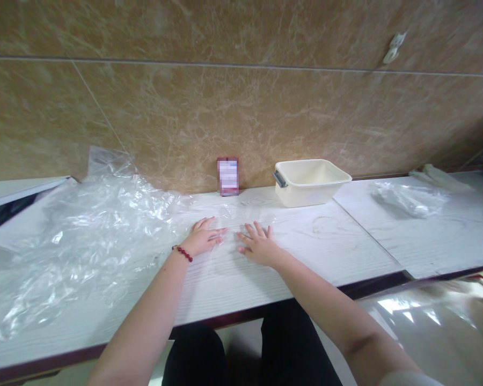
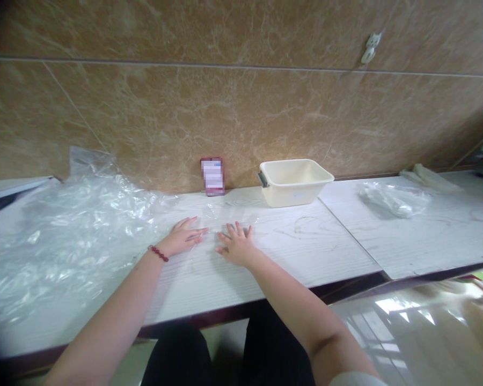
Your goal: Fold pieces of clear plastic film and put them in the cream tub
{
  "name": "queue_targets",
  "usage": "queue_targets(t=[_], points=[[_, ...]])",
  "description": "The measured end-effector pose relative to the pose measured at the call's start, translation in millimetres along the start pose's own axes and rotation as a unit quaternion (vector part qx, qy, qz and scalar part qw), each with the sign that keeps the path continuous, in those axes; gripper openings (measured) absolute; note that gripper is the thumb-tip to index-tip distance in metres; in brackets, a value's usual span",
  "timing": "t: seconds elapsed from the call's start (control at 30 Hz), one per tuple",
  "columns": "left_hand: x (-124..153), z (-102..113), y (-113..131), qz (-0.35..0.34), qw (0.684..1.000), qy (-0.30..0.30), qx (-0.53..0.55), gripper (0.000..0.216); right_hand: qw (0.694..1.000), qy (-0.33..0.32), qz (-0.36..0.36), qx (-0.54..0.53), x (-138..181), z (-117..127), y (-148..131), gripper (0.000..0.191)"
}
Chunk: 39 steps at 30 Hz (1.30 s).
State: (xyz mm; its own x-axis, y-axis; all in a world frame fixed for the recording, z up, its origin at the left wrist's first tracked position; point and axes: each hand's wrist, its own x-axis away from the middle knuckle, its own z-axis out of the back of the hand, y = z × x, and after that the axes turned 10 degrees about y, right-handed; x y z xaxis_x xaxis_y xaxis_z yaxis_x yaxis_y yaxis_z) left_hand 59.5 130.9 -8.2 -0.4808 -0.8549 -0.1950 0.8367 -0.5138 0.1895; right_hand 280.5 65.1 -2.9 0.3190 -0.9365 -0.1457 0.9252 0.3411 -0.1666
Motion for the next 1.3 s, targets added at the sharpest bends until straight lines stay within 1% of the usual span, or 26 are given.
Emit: queue_targets(t=[0.13,0.17,0.23,0.3,0.37,0.43,0.5,0.6,0.77,0.87,0.93,1.0,1.1,1.17,1.2,1.23,1.3], points=[[-1,-1,-3,0.005,0.999,-0.039,-0.006,0.048,1.0,0.0,-0.019,0.004,4,1,5,0.053],[-1,-2,-4,0.005,0.999,-0.043,-0.008,0.05,1.0,0.009,-0.024,0.002,3,2,8,0.052],[-1,-2,-5,0.003,0.999,-0.049,-0.012,0.053,0.998,0.044,-0.052,0.001,0,5,19,0.049],[-1,-1,-7,-0.003,0.999,-0.053,-0.013,0.055,0.988,0.1,-0.114,0.009,-6,8,36,0.046],[-1,1,-7,-0.013,0.999,-0.049,-0.01,0.057,0.97,0.148,-0.193,0.023,-13,9,56,0.047],[-1,3,-6,-0.022,0.999,-0.032,-0.002,0.057,0.951,0.172,-0.254,0.034,-18,7,73,0.046],[-1,4,-2,-0.024,1.0,-0.01,0.008,0.054,0.944,0.178,-0.275,0.028,-21,3,84,0.043],[0,6,7,-0.017,1.0,0.008,0.018,0.05,0.945,0.188,-0.267,0.004,-24,-2,87,0.036],[1,3,17,-0.009,1.0,-0.003,0.024,0.048,0.94,0.223,-0.256,-0.037,-28,-3,77,0.021],[1,-1,16,-0.006,1.0,-0.018,0.017,0.048,0.929,0.266,-0.246,-0.08,-27,-1,75,0.019],[1,-2,14,-0.01,1.0,-0.013,0.017,0.048,0.918,0.28,-0.243,-0.138,-26,0,74,0.02],[0,-1,13,-0.012,0.999,0.023,0.024,0.046,0.909,0.276,-0.237,-0.202,-23,0,71,0.023],[-3,4,19,-0.012,0.991,0.125,0.051,0.042,0.901,0.269,-0.217,-0.261,-20,0,66,0.032],[-6,9,29,-0.002,0.979,0.181,0.093,0.039,0.898,0.272,-0.199,-0.282,-19,0,62,0.036],[-9,11,35,0.012,0.973,0.194,0.123,0.038,0.897,0.275,-0.191,-0.289,-19,-1,61,0.036],[-12,13,43,0.032,0.968,0.194,0.156,0.036,0.896,0.277,-0.183,-0.293,-19,-1,60,0.036],[-22,13,59,0.075,0.958,0.162,0.225,0.036,0.897,0.281,-0.174,-0.295,-19,-2,58,0.036]])
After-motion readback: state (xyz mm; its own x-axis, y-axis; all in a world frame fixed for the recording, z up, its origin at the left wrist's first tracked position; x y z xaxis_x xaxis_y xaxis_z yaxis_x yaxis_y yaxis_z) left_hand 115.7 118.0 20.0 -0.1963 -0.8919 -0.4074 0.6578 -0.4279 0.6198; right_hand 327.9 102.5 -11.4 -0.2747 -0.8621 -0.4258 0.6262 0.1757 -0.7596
